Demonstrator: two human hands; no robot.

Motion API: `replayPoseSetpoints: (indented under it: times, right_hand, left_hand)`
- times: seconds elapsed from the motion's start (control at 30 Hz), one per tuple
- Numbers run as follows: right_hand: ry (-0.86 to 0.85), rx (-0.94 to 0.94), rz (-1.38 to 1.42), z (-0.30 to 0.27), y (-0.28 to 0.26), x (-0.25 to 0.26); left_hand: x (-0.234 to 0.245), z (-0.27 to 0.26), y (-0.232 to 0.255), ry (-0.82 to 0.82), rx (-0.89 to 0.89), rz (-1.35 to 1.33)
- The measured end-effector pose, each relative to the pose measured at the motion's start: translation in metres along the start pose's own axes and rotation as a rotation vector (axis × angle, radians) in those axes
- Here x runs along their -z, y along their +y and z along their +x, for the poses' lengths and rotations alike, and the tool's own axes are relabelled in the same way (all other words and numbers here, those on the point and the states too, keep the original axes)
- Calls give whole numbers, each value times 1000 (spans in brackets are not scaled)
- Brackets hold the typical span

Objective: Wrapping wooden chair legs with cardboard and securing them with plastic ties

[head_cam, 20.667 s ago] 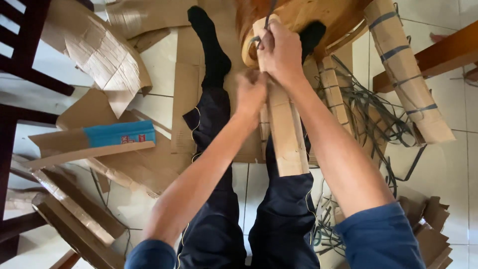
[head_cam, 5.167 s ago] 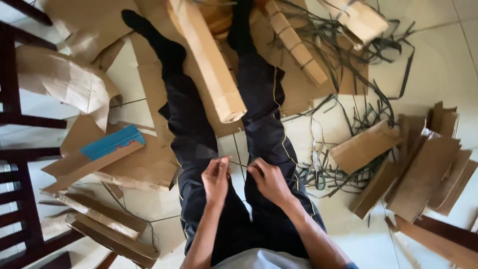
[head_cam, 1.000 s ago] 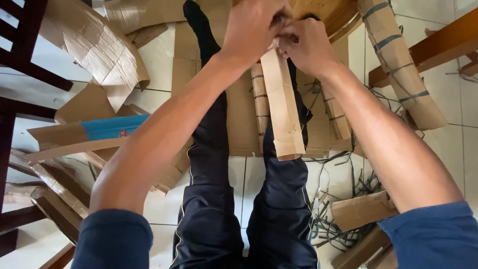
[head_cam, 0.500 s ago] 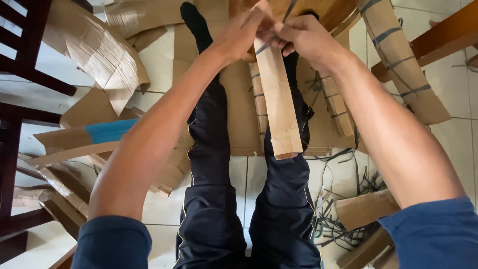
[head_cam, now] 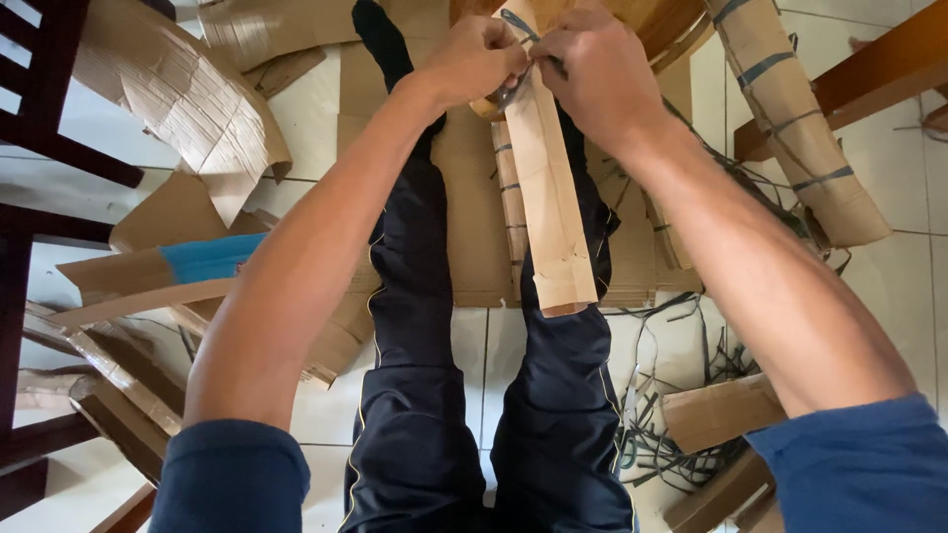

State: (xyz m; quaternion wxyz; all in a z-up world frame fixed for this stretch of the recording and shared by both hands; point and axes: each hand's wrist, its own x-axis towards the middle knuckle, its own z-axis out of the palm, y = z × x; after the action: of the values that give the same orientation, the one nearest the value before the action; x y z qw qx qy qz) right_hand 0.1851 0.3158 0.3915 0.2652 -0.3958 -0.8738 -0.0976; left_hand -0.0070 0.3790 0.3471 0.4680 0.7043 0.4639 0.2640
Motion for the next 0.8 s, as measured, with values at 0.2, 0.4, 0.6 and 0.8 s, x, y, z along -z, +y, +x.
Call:
replayPoseSetpoints:
  times: [0.2, 0.4, 0.6, 0.8]
  right_hand:
    - [113, 93, -215, -6, -16, -4]
    - [193, 45, -139, -7, -8, -12]
    - [182, -163, 14, -13, -27, -4]
    - [172, -612, 766, -63, 1, -31]
  left_hand:
    - [10, -27, 45, -76, 243, -158]
    - [-16, -16, 20, 217, 306, -552]
    - [-48, -21, -7, 505, 235, -527]
    - [-66, -32, -44, 564, 220, -850]
